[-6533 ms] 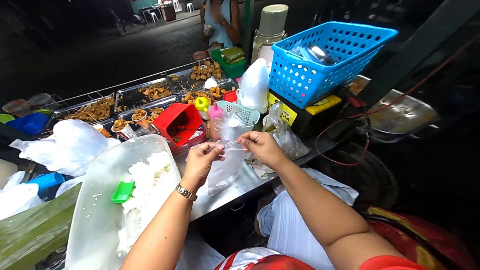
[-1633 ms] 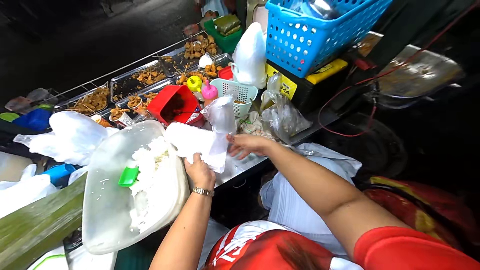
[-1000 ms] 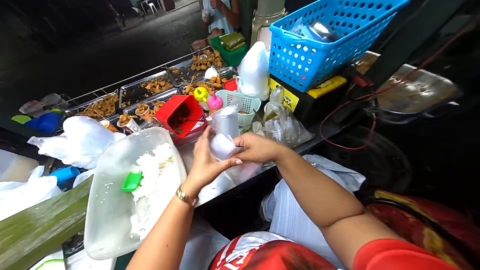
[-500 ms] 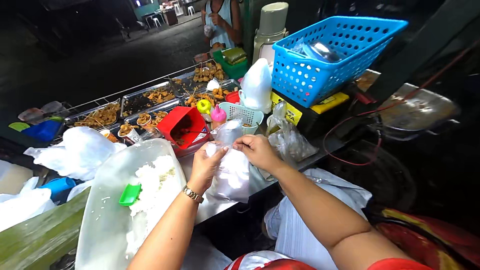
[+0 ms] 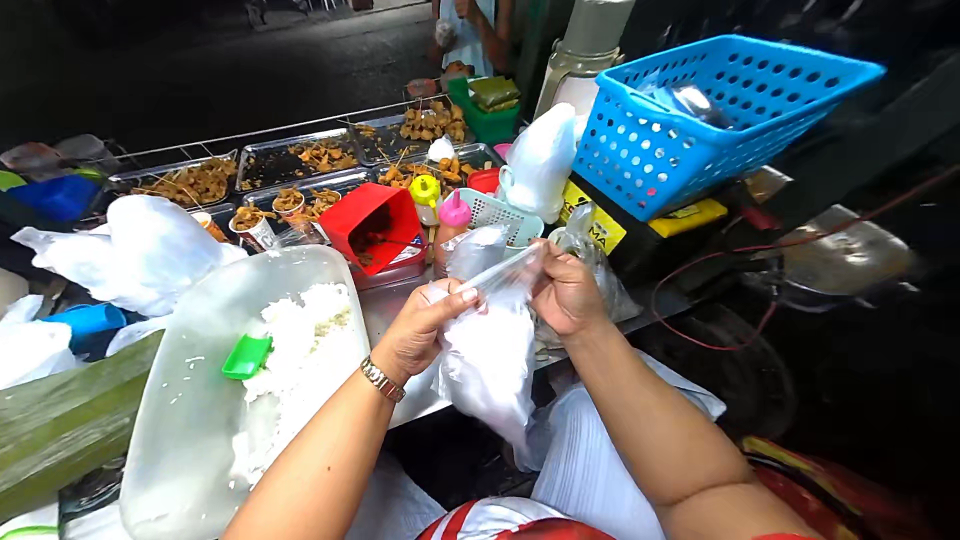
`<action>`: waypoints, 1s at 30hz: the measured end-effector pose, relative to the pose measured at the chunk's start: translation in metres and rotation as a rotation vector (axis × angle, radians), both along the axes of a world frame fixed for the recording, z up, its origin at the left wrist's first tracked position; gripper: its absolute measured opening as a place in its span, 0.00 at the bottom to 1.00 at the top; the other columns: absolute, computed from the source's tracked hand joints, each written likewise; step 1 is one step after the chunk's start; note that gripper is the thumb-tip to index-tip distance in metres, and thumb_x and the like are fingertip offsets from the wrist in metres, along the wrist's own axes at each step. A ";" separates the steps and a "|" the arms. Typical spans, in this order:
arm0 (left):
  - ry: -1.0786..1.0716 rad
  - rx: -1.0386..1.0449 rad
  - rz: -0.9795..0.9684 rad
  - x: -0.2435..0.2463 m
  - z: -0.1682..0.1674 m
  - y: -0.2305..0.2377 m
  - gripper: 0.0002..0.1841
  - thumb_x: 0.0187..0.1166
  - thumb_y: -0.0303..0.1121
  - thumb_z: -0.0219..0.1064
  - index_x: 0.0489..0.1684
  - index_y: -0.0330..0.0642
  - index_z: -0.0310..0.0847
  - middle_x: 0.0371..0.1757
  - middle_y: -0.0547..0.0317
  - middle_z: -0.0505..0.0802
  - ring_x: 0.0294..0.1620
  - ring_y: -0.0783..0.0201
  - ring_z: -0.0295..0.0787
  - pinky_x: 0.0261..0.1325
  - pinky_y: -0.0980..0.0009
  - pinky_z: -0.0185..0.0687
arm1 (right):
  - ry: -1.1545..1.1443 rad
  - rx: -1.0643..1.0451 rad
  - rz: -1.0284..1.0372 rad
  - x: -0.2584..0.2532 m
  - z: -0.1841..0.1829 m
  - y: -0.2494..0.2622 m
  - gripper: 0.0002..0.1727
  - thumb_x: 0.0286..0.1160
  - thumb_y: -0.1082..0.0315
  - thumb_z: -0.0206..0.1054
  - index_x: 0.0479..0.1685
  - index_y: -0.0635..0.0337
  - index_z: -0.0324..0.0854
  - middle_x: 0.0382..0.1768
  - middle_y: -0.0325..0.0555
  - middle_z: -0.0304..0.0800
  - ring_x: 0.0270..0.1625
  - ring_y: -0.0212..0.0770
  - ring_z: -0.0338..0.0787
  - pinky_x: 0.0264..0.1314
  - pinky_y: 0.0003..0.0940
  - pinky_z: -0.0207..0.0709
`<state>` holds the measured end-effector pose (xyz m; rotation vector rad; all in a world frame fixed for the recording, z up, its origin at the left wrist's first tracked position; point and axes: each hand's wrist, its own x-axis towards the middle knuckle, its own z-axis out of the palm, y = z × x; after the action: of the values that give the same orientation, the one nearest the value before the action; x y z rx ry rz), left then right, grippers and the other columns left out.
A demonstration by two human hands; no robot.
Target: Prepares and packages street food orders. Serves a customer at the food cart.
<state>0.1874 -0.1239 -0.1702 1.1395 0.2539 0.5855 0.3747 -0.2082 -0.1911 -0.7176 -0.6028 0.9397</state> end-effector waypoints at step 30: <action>1.334 0.759 0.192 0.010 -0.004 0.056 0.21 0.84 0.40 0.65 0.54 0.25 0.85 0.60 0.26 0.87 0.66 0.33 0.83 0.69 0.33 0.71 | -0.466 -0.842 0.192 -0.004 -0.074 0.068 0.20 0.91 0.73 0.50 0.76 0.68 0.72 0.59 0.61 0.84 0.43 0.43 0.90 0.47 0.37 0.87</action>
<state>0.1974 -0.0675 -0.1743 2.1472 1.3740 -0.0404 0.3707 -0.1401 -0.2650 -1.6857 -0.6839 1.2220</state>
